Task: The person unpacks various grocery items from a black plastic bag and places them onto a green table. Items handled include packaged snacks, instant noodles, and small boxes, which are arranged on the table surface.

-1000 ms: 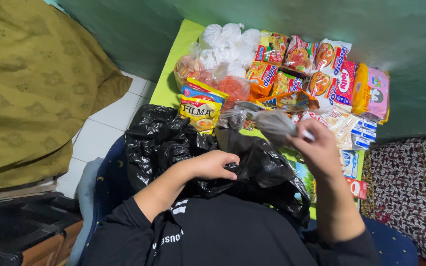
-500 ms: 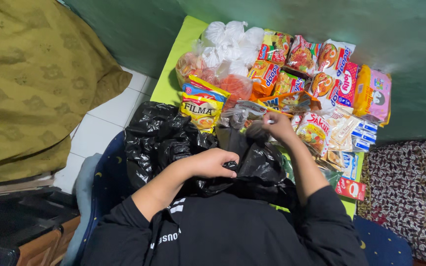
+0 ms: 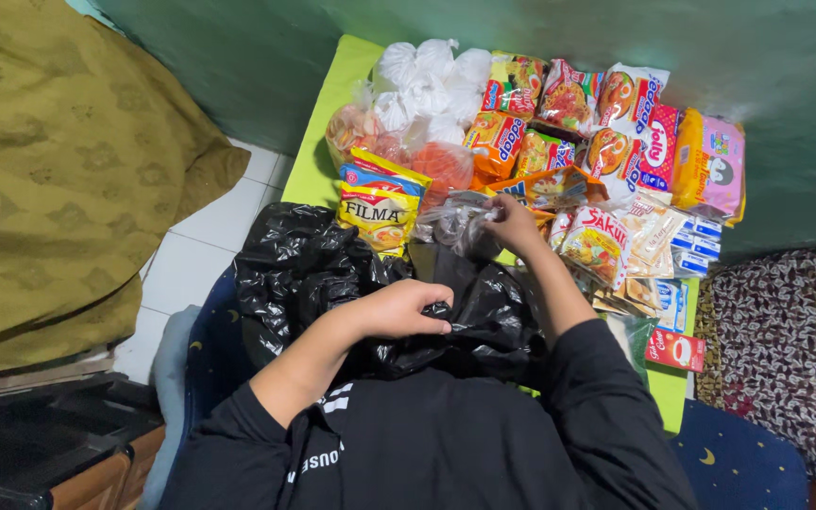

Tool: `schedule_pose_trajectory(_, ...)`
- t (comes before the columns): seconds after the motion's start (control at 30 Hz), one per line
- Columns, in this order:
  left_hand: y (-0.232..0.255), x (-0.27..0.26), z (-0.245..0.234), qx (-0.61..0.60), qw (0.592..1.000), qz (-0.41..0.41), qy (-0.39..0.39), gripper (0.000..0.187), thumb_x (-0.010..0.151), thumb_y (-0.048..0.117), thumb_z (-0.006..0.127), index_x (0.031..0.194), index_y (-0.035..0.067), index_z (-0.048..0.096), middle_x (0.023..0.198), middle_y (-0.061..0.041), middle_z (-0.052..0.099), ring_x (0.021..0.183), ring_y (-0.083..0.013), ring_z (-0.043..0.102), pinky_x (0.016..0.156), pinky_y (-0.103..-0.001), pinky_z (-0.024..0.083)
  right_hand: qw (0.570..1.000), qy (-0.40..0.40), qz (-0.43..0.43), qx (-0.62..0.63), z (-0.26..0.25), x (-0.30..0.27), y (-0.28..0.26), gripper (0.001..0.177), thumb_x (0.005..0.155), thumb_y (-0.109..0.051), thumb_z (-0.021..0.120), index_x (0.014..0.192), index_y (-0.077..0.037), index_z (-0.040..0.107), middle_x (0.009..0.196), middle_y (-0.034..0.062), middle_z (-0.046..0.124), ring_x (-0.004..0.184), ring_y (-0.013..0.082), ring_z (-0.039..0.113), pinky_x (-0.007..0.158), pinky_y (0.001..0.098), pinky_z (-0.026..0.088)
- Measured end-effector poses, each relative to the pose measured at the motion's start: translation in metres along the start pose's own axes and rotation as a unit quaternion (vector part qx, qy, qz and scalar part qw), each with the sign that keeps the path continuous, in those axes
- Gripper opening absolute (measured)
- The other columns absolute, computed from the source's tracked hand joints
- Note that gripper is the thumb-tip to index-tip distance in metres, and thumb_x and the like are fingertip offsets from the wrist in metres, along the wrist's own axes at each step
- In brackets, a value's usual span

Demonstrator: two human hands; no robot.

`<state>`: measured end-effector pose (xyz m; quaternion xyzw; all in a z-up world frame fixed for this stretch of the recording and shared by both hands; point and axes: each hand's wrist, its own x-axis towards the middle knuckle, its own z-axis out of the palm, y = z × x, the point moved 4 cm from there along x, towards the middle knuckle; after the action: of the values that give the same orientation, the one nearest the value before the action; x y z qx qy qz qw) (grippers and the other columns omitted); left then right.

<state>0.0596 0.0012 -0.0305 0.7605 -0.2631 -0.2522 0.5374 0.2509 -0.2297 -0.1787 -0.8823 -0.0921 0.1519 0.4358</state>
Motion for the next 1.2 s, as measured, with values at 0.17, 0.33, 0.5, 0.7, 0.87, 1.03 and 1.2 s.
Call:
schedule_pose_trajectory(0.17, 0.002, 0.004, -0.007, -0.042, 0.997, 0.015, 0.067, 0.028, 0.088, 0.025, 0.077, 0.099, 0.006, 0.06, 0.082, -0.005, 0.063, 0.077, -0.012, 0.061, 0.072, -0.031, 0.051, 0.995, 0.027, -0.021, -0.094, -0.06, -0.047, -0.062, 0.05, 0.083, -0.021, 0.083, 0.126, -0.008, 0.062, 0.098, -0.0004, 0.069, 0.085, 0.011, 0.067, 0.074, 0.0288, 0.053)
schedule_pose_trajectory(0.33, 0.006, 0.011, -0.016, -0.142, 0.973, 0.045, 0.176, 0.021, 0.091, 0.02, 0.076, 0.101, 0.006, 0.065, 0.093, -0.001, 0.065, 0.091, -0.0066, 0.059, 0.084, -0.027, 0.05, 0.955, -0.243, -0.091, 0.147, -0.108, -0.161, -0.147, 0.014, 0.1, -0.004, 0.063, 0.111, -0.003, 0.073, 0.101, 0.0057, 0.076, 0.089, 0.0151, 0.073, 0.076, 0.0306, 0.058)
schedule_pose_trajectory(0.5, 0.014, 0.012, -0.023, -0.097, 0.959, 0.018, 0.267, 0.029, 0.09, 0.023, 0.079, 0.099, 0.004, 0.06, 0.089, -0.003, 0.062, 0.088, -0.0073, 0.056, 0.083, -0.026, 0.049, 0.944, -0.265, -0.181, -0.072, -0.05, -0.221, -0.175, 0.046, 0.079, 0.006, 0.055, 0.123, 0.003, 0.068, 0.113, 0.0215, 0.073, 0.102, 0.0382, 0.07, 0.086, 0.0445, 0.054)
schedule_pose_trajectory(0.7, 0.025, 0.006, -0.021, -0.06, 0.967, 0.002, 0.249, 0.028, 0.089, 0.028, 0.078, 0.094, 0.003, 0.066, 0.086, -0.004, 0.066, 0.084, -0.0123, 0.063, 0.08, -0.028, 0.051, 0.916, -0.248, 0.057, -0.31, -0.001, -0.225, -0.086, 0.024, 0.093, -0.014, 0.056, 0.106, -0.004, 0.073, 0.108, 0.024, 0.073, 0.104, 0.039, 0.071, 0.089, 0.0449, 0.055)
schedule_pose_trajectory(0.87, 0.028, -0.002, -0.017, -0.052, 0.971, -0.005, 0.234, 0.024, 0.09, 0.027, 0.076, 0.093, 0.003, 0.073, 0.089, -0.005, 0.069, 0.086, -0.0161, 0.067, 0.079, -0.029, 0.051, 0.908, -0.296, 0.049, -0.291, 0.032, -0.234, -0.059, 0.031, 0.099, -0.019, 0.05, 0.119, -0.008, 0.07, 0.112, 0.0231, 0.072, 0.105, 0.0404, 0.069, 0.092, 0.0467, 0.053)
schedule_pose_trajectory(1.03, 0.024, -0.007, -0.012, -0.064, 0.972, -0.021, 0.227, 0.024, 0.092, 0.028, 0.074, 0.094, 0.004, 0.075, 0.091, -0.005, 0.071, 0.089, -0.016, 0.069, 0.082, -0.028, 0.052, 0.882, -0.427, 0.092, -0.177, 0.058, -0.249, -0.05, 0.037, 0.093, -0.025, 0.057, 0.125, -0.01, 0.069, 0.119, 0.0198, 0.071, 0.112, 0.0374, 0.067, 0.097, 0.0432, 0.051)
schedule_pose_trajectory(1.2, 0.024, -0.005, -0.002, -0.063, 0.977, -0.034, 0.201, 0.025, 0.091, 0.029, 0.074, 0.096, 0.005, 0.076, 0.091, -0.005, 0.071, 0.088, -0.0167, 0.069, 0.079, -0.029, 0.053, 0.821, -0.44, 0.262, -0.253, 0.069, -0.26, -0.006, 0.037, 0.093, -0.02, 0.058, 0.126, -0.007, 0.071, 0.123, 0.0212, 0.071, 0.114, 0.038, 0.069, 0.099, 0.0443, 0.052)
